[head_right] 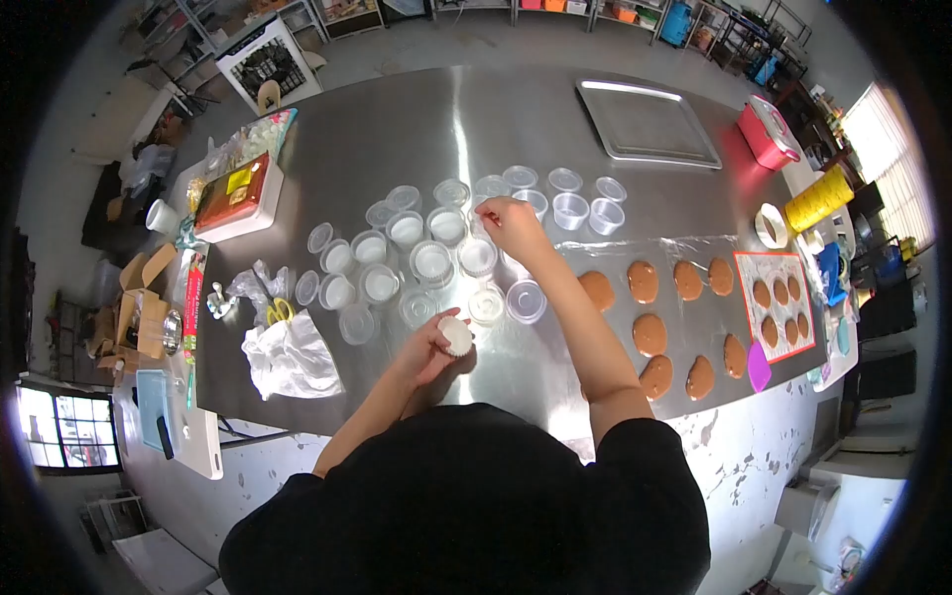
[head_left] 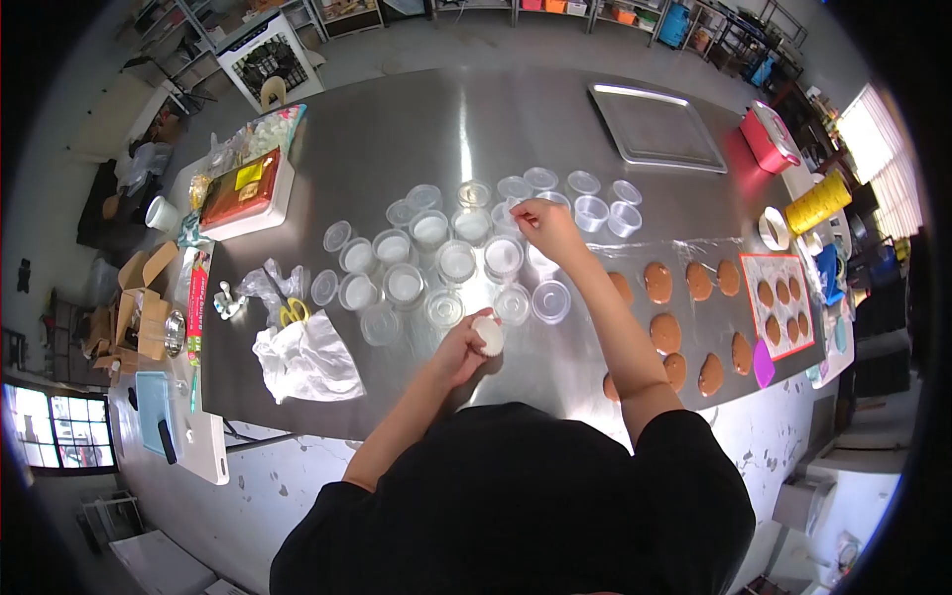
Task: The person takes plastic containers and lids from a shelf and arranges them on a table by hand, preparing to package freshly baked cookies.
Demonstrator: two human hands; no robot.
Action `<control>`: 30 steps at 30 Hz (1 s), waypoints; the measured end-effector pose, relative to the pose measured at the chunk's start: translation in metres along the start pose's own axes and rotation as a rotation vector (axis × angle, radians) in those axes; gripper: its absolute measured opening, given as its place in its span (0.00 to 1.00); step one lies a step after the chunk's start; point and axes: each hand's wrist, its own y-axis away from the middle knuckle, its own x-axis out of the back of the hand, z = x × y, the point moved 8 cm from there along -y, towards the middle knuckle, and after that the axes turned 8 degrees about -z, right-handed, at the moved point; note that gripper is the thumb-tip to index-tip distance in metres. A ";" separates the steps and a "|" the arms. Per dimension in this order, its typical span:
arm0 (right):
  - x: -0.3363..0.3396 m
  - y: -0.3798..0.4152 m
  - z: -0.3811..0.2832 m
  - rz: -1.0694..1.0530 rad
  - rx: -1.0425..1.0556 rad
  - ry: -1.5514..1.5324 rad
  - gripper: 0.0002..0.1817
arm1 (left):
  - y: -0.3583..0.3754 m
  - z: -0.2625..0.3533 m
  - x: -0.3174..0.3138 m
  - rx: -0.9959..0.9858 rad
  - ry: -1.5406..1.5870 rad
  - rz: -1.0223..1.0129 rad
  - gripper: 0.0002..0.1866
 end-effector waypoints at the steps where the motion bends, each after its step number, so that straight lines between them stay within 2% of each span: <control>1: -0.006 -0.012 0.013 0.000 0.007 -0.004 0.08 | 0.000 0.002 0.001 -0.006 -0.003 0.003 0.33; 3: -0.032 -0.030 0.032 -0.124 0.062 0.290 0.07 | 0.002 0.006 0.000 0.001 -0.008 0.016 0.34; 4: -0.047 -0.034 0.047 -0.217 0.023 0.366 0.08 | 0.003 0.009 -0.001 0.008 -0.010 0.017 0.34; 5: -0.050 -0.038 0.049 -0.217 0.020 0.363 0.08 | 0.004 0.011 -0.001 0.011 -0.011 0.020 0.34; 7: -0.066 -0.039 0.068 -0.399 -0.141 0.408 0.11 | 0.003 0.016 0.003 0.026 0.013 0.040 0.35; 8: -0.064 -0.039 0.072 -0.351 -0.172 0.306 0.14 | 0.002 0.017 0.005 0.024 0.009 0.037 0.35; 13: -0.063 -0.044 0.098 -0.326 -0.174 0.169 0.16 | -0.004 0.020 0.016 0.017 0.029 0.041 0.36; 18: -0.073 -0.044 0.072 -0.346 -0.130 0.001 0.15 | -0.011 0.027 0.008 0.022 0.057 0.030 0.36; 20: -0.088 -0.044 0.039 -0.371 0.214 0.152 0.14 | -0.014 0.028 0.004 0.025 0.057 -0.017 0.36; 24: -0.115 -0.043 0.035 -0.458 0.207 0.251 0.14 | -0.018 0.029 0.005 0.026 0.049 -0.031 0.36; 26: -0.128 -0.044 0.045 -0.565 0.103 0.414 0.18 | -0.017 0.030 0.005 0.029 0.047 -0.038 0.36; 30: -0.129 -0.045 0.042 -0.501 0.150 0.485 0.19 | -0.012 0.031 0.011 0.016 0.035 0.014 0.36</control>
